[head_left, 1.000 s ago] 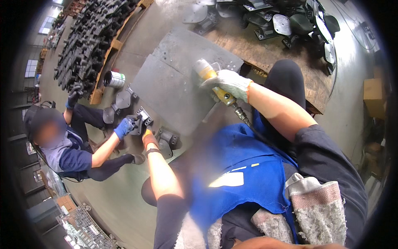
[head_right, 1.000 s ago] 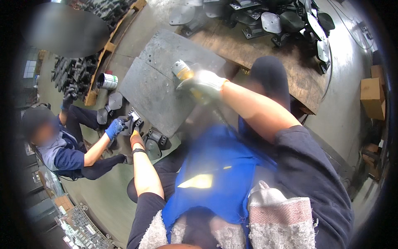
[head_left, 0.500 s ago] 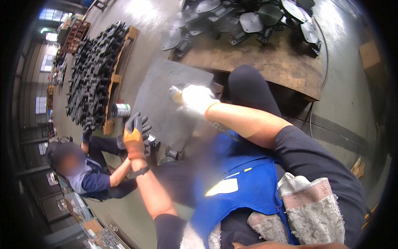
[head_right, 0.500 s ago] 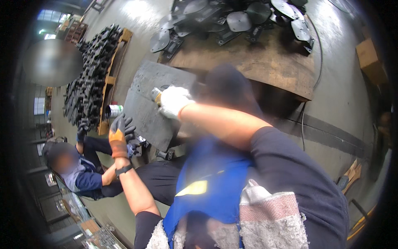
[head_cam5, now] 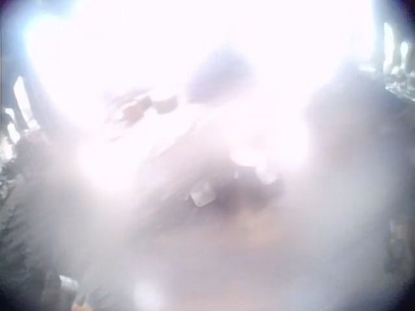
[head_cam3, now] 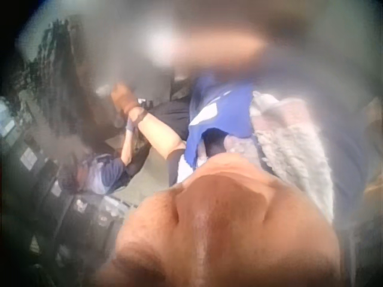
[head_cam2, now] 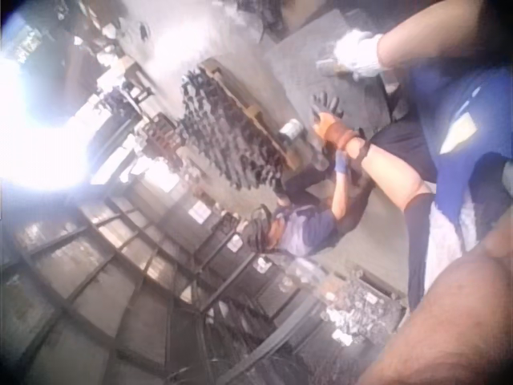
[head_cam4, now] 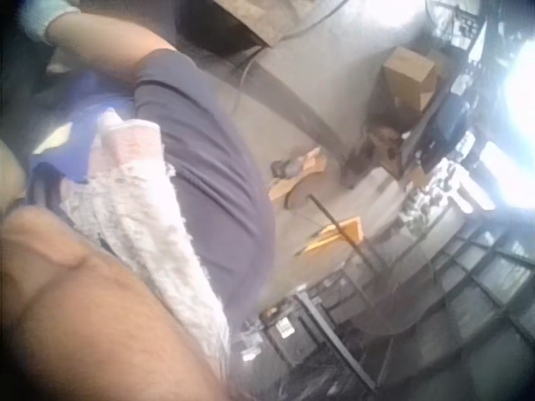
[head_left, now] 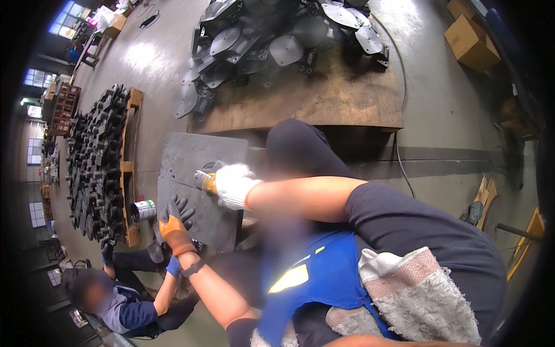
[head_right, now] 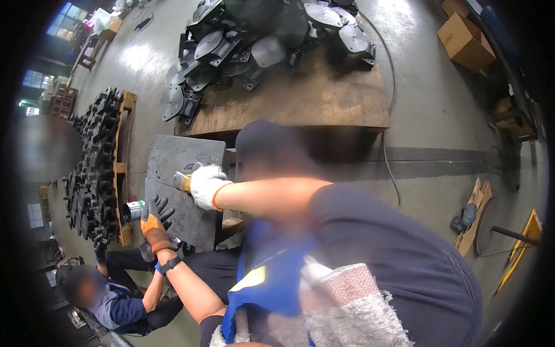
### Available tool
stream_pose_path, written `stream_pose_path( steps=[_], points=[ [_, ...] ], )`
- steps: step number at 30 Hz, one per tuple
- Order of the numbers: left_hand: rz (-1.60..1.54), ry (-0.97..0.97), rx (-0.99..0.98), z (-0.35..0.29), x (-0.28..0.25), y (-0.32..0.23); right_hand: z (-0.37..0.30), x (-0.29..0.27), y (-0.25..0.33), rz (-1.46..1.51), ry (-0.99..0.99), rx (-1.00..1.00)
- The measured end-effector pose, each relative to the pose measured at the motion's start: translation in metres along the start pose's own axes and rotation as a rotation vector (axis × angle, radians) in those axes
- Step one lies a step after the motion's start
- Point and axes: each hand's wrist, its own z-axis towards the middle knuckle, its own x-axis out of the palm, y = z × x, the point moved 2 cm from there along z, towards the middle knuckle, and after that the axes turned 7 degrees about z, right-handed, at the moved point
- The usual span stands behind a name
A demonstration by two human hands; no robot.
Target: The person sits on the floor and uses a handheld angle grinder to smooth the edges of metal parts. They hold each part with a gloved hand, grind the edges, then place the finished piece on a nearby table before picking up the next one.
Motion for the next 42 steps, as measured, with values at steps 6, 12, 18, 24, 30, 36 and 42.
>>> stream_pose_path(
  steps=[6,12,18,24,30,36,42],
  points=[
    [-0.013,-0.067,0.093,-0.006,0.015,-0.017,0.017,0.029,0.000,0.220,-0.040,-0.032],
    [-0.109,-0.163,0.196,0.000,0.029,-0.012,0.009,0.022,0.019,0.211,0.084,-0.121],
    [-0.169,-0.168,0.265,-0.008,0.041,-0.019,-0.028,-0.041,0.028,0.202,-0.062,-0.384],
    [0.158,-0.533,0.614,-0.018,0.053,-0.030,-0.029,-0.132,-0.055,0.347,-0.541,-0.299],
    [0.142,-0.444,0.734,-0.008,0.080,-0.040,-0.005,-0.133,-0.208,0.090,-0.438,0.167],
    [0.251,-0.460,0.727,0.005,0.087,-0.041,0.002,-0.103,-0.283,-0.046,-0.328,0.394],
    [0.478,-0.478,0.705,0.022,0.096,-0.033,0.026,-0.107,-0.336,-0.165,-0.312,0.535]
  ],
)
